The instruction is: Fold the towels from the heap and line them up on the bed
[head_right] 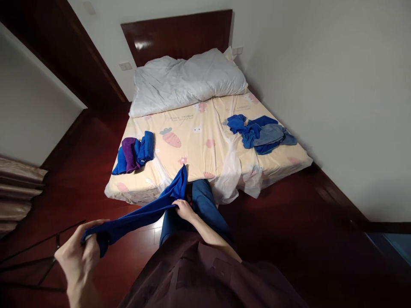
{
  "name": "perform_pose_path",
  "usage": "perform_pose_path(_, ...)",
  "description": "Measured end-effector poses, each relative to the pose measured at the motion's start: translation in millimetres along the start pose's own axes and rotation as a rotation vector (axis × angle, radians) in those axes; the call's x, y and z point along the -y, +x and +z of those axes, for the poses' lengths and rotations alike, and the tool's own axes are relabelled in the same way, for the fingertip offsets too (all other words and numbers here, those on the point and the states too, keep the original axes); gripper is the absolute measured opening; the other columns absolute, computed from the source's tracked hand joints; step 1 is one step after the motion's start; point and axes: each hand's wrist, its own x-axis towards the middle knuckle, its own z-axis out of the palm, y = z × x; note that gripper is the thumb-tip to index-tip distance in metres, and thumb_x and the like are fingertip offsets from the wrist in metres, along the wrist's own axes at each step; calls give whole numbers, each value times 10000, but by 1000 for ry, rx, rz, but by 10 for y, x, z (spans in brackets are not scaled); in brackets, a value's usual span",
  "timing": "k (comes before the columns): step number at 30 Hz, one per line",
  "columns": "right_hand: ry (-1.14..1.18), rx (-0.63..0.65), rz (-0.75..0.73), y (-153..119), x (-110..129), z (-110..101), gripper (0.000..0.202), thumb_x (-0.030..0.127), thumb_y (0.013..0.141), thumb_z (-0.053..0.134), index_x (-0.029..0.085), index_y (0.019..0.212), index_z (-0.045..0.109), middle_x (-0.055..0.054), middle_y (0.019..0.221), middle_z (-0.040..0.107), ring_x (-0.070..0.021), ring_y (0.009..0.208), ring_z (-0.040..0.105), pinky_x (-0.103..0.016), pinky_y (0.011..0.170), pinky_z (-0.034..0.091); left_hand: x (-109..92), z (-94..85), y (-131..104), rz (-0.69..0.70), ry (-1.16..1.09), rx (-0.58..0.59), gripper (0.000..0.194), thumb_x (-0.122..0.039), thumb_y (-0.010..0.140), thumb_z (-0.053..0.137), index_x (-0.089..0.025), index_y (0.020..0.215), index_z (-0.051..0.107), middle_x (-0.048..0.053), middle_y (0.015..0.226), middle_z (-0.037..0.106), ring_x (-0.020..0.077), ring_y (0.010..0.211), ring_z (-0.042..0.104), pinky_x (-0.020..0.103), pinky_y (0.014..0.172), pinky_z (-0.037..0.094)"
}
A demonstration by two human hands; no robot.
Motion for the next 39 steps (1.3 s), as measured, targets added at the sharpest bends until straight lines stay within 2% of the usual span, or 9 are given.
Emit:
perform_pose_path(5, -38, -190, 159, 55, -96, -483, 539, -35, 779, 458, 208, 1149, 765, -44, 1083, 811, -205, 1012, 768, -355, 987, 593, 300, -127, 100, -126, 28, 67, 278, -298, 883, 528, -272, 1042, 754, -20, 878, 773, 168, 626, 655, 252, 586, 480)
perform_pose_path(10, -119, -383, 58, 568, 248, -1539, 299, 147, 857, 551, 205, 1036, 784, -28, 953, 809, -197, 844, 736, -315, 855, 586, 567, 102, 530, -165, -7, -135, 259, -306, 895, 527, -251, 1057, 721, 3, 1010, 765, 192, 897, 694, 271, 800, 528)
perform_pose_path(14, -222, -361, -94, 936, 658, -2473, 232, 315, 869, 698, 178, 684, 728, 11, 631, 678, -133, 603, 596, -238, 651, 465, 672, 285, 1029, -222, -2, -174, 240, -354, 875, 553, -167, 964, 673, -14, 809, 664, 132, 768, 597, 204, 712, 473)
perform_pose_path(17, -243, -235, -125, 915, 844, -2882, 357, 437, 828, 783, 169, 608, 701, 20, 562, 623, -117, 571, 558, -228, 603, 415, 612, 331, 1311, -218, -12, -170, 286, -373, 920, 503, -131, 923, 655, -18, 760, 604, 111, 733, 530, 169, 659, 423)
perform_pose_path(20, -215, -47, -67, 612, 759, -2898, 362, 515, 727, 856, 182, 650, 739, 8, 602, 676, -136, 583, 590, -237, 594, 443, 494, 349, 1461, -152, 64, -212, 280, -314, 930, 492, -111, 978, 679, -1, 858, 669, 114, 796, 559, 192, 759, 464)
perform_pose_path(24, -66, 150, 102, -18, 274, -2471, 372, 539, 671, 870, 186, 720, 763, 5, 640, 690, -151, 588, 605, -252, 581, 481, 431, 408, 1484, -76, 134, -193, 308, -271, 947, 552, -111, 1183, 667, 7, 1001, 705, 113, 839, 595, 266, 905, 509)
perform_pose_path(32, -8, 141, 261, -969, -590, -1530, 258, 430, 752, 788, 189, 778, 700, 10, 712, 639, -129, 627, 516, -263, 618, 416, 705, 400, 1378, 178, 233, -42, 238, -269, 976, 566, -130, 1144, 659, 42, 1188, 649, 156, 1045, 645, 264, 909, 524)
perform_pose_path(35, 91, 130, 336, -1000, -657, -1618, 428, 551, 705, 827, 188, 700, 599, 47, 625, 546, -102, 588, 454, -233, 580, 371, 790, 281, 1351, 294, 265, -42, 246, -261, 1024, 460, -223, 1069, 699, 22, 1158, 694, 155, 969, 686, 222, 779, 520)
perform_pose_path(39, 172, 13, 401, -802, -570, -2280, 556, 687, 658, 827, 199, 765, 585, 59, 594, 522, -93, 533, 433, -223, 519, 345, 918, 218, 1387, 344, 284, -29, 282, -370, 1075, 438, -268, 1114, 698, 5, 1125, 727, 164, 906, 706, 249, 725, 510)
